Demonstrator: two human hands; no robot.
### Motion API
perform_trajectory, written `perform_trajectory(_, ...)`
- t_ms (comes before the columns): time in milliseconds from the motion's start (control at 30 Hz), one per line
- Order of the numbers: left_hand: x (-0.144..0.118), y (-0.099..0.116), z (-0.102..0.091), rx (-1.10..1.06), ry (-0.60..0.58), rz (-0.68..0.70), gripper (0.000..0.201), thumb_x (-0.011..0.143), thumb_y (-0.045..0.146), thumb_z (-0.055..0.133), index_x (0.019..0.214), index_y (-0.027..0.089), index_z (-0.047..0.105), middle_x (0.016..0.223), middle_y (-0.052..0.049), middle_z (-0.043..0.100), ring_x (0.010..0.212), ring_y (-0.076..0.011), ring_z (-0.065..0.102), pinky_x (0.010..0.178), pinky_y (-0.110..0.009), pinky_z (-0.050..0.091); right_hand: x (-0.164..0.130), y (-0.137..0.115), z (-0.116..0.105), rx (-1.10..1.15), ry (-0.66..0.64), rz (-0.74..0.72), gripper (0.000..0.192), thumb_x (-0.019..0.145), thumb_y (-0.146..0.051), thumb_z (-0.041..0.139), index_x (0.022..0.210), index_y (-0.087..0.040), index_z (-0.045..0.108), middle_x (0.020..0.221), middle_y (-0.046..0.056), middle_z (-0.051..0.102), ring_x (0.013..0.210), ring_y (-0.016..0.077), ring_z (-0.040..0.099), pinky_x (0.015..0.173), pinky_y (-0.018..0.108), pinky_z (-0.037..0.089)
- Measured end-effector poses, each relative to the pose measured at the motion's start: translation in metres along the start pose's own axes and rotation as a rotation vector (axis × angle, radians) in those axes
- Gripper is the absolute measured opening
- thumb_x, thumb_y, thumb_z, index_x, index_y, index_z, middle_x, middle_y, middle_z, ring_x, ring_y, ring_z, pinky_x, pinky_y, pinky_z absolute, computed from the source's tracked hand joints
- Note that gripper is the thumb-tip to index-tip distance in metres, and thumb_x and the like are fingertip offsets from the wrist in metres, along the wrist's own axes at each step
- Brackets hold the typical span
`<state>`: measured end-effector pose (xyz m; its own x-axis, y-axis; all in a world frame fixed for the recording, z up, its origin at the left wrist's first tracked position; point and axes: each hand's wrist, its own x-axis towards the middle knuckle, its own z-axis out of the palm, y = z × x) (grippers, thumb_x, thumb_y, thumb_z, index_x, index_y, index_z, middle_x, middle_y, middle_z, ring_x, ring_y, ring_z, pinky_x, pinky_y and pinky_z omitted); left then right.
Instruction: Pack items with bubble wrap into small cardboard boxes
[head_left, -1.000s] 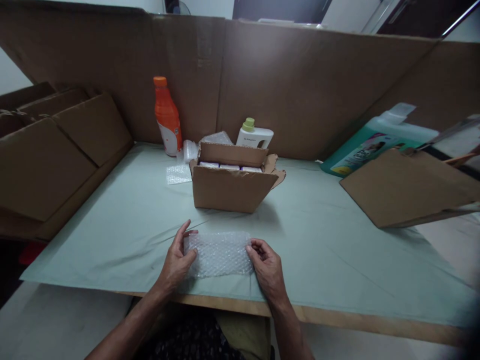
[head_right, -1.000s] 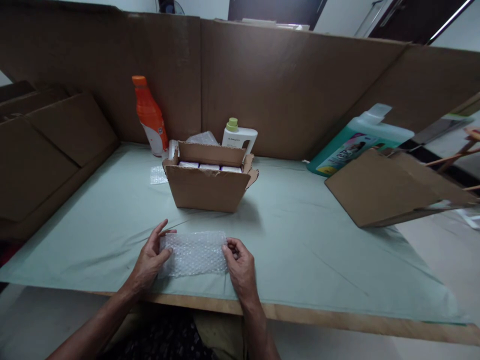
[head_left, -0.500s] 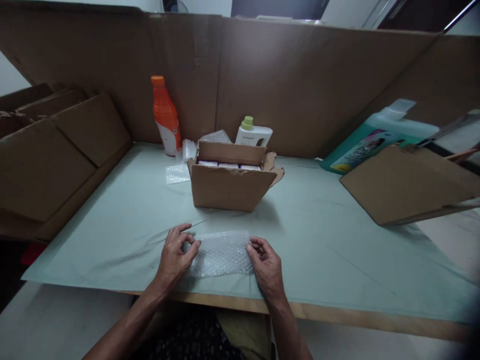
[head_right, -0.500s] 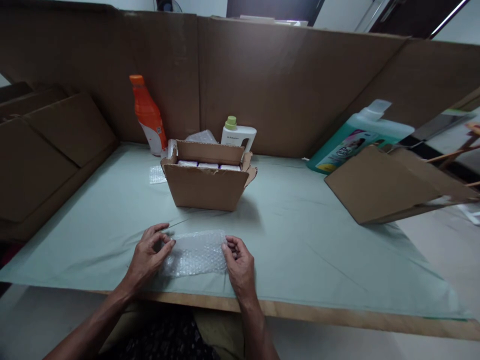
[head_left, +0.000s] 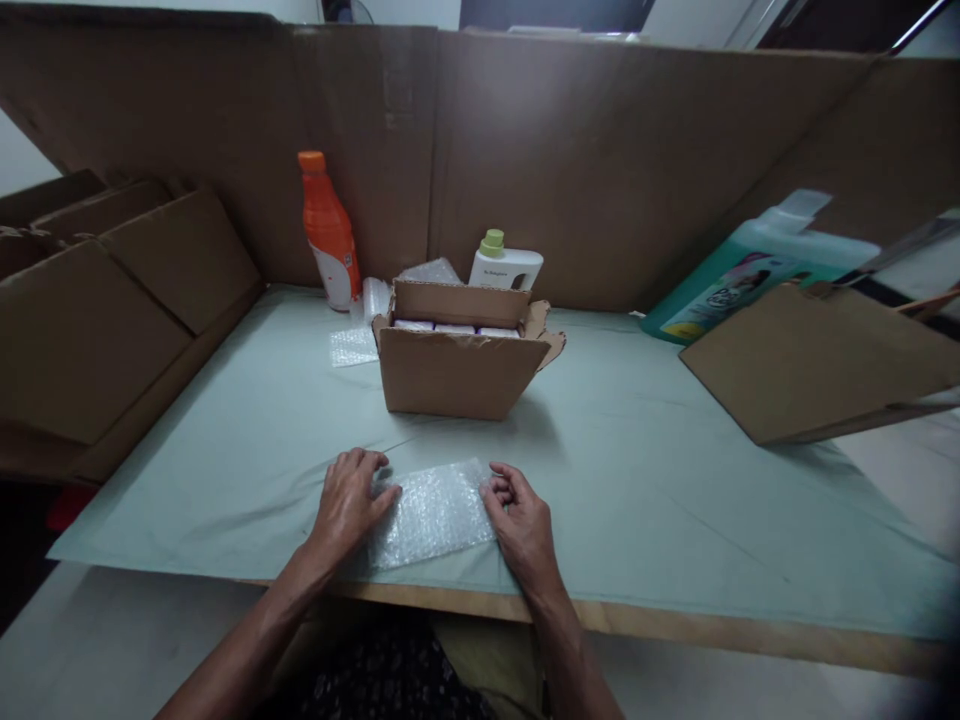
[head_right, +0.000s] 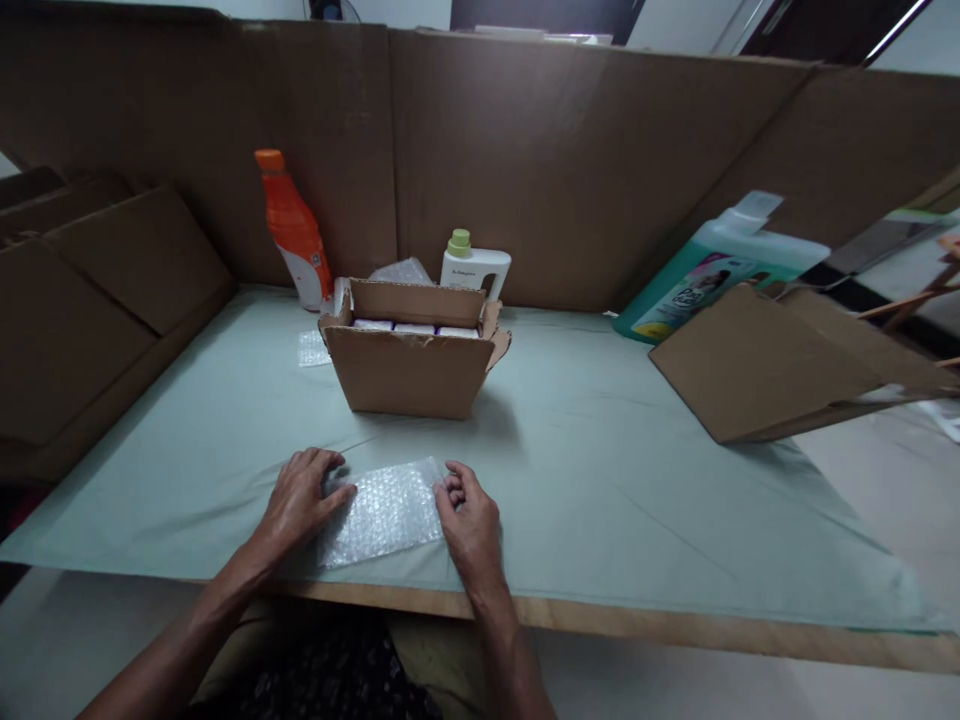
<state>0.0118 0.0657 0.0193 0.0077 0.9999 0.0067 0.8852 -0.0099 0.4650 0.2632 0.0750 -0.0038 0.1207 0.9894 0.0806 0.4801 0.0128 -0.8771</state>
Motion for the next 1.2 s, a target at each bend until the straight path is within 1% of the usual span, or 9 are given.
perform_trajectory(100,-0.007,-0.004,-0.005,0.081,-0.037,-0.036,0.035,0.086,0.034,0.066,0.115,0.014,0.065,0.108,-0.011,0.066,0.107,-0.0315,0.057,0.093,-0.044,0.042,-0.001,0.001,0.000,0.013,0.004,-0.020,0.035,0.084,-0.037,0.062,0.111,-0.017,0.067,0.081,0.002,0.070,0.066,0.0156,0.064,0.070,0.029,0.054)
perform_trajectory(233,-0.010,-0.003,-0.008,0.124,-0.082,-0.055,0.024,0.085,0.037,0.065,0.096,0.017,0.069,0.099,-0.010,0.067,0.101,-0.0309,0.057,0.089,-0.043,0.041,-0.005,0.004,0.001,0.088,0.038,-0.044,0.035,0.084,-0.038,0.063,0.112,-0.017,0.067,0.083,0.003,0.070,0.071,0.0159,0.065,0.072,0.028,0.055)
perform_trajectory(367,-0.007,0.000,-0.004,0.022,-0.074,-0.020,0.014,0.084,0.030,0.062,0.075,0.019,0.062,0.088,-0.007,0.065,0.092,-0.0274,0.058,0.082,-0.039,0.041,-0.009,0.003,-0.003,0.153,0.053,-0.026,0.036,0.082,-0.037,0.065,0.111,-0.017,0.068,0.083,0.003,0.070,0.064,0.0141,0.060,0.063,0.026,0.053)
perform_trajectory(500,-0.004,0.005,-0.001,-0.175,-0.021,-0.061,0.012,0.083,0.028,0.056,0.073,0.021,0.054,0.077,-0.002,0.063,0.075,-0.0198,0.057,0.071,-0.032,0.040,-0.010,0.003,-0.009,0.194,0.086,-0.009,0.029,0.078,-0.036,0.068,0.100,-0.018,0.071,0.077,0.002,0.068,0.060,0.0134,0.054,0.060,0.026,0.050)
perform_trajectory(600,-0.004,0.008,0.000,-0.315,0.000,-0.123,0.014,0.081,0.032,0.056,0.090,0.021,0.057,0.074,0.001,0.063,0.067,-0.0172,0.056,0.066,-0.030,0.040,-0.011,0.004,-0.011,0.218,0.113,0.005,0.020,0.077,-0.036,0.068,0.088,-0.019,0.069,0.075,0.002,0.067,0.065,0.0150,0.056,0.065,0.027,0.050)
perform_trajectory(733,-0.008,0.009,0.003,-0.498,0.037,-0.181,0.065,0.080,0.039,0.060,0.138,0.016,0.043,0.075,0.002,0.062,0.063,-0.0172,0.056,0.066,-0.032,0.044,-0.009,0.007,-0.011,0.263,0.130,0.017,0.018,0.080,-0.037,0.066,0.084,-0.020,0.065,0.079,0.002,0.066,0.071,0.0164,0.060,0.071,0.028,0.050)
perform_trajectory(833,-0.014,0.008,0.009,-0.779,0.081,-0.270,0.075,0.078,0.043,0.062,0.142,0.014,0.037,0.095,-0.007,0.067,0.079,-0.0190,0.065,0.072,-0.033,0.050,-0.008,0.010,-0.011,0.307,0.154,0.034,0.020,0.080,-0.040,0.066,0.086,-0.020,0.063,0.081,0.003,0.067,0.076,0.0178,0.062,0.073,0.029,0.052)
perform_trajectory(1000,-0.021,0.008,0.020,-1.037,0.085,-0.341,0.071,0.078,0.041,0.065,0.138,0.015,0.038,0.101,-0.008,0.066,0.085,-0.0180,0.065,0.066,-0.028,0.052,-0.007,0.014,-0.010,0.354,0.180,0.065,0.023,0.079,-0.041,0.069,0.087,-0.020,0.061,0.083,0.003,0.067,0.080,0.0183,0.064,0.077,0.030,0.053)
perform_trajectory(1200,-0.022,0.014,0.027,-0.823,0.140,-0.187,0.035,0.083,0.034,0.059,0.115,0.020,0.053,0.092,-0.002,0.065,0.079,-0.0146,0.062,0.072,-0.027,0.049,-0.005,0.015,-0.009,0.353,0.192,0.067,0.026,0.078,-0.043,0.070,0.087,-0.020,0.061,0.082,0.003,0.067,0.080,0.0182,0.065,0.076,0.030,0.054)
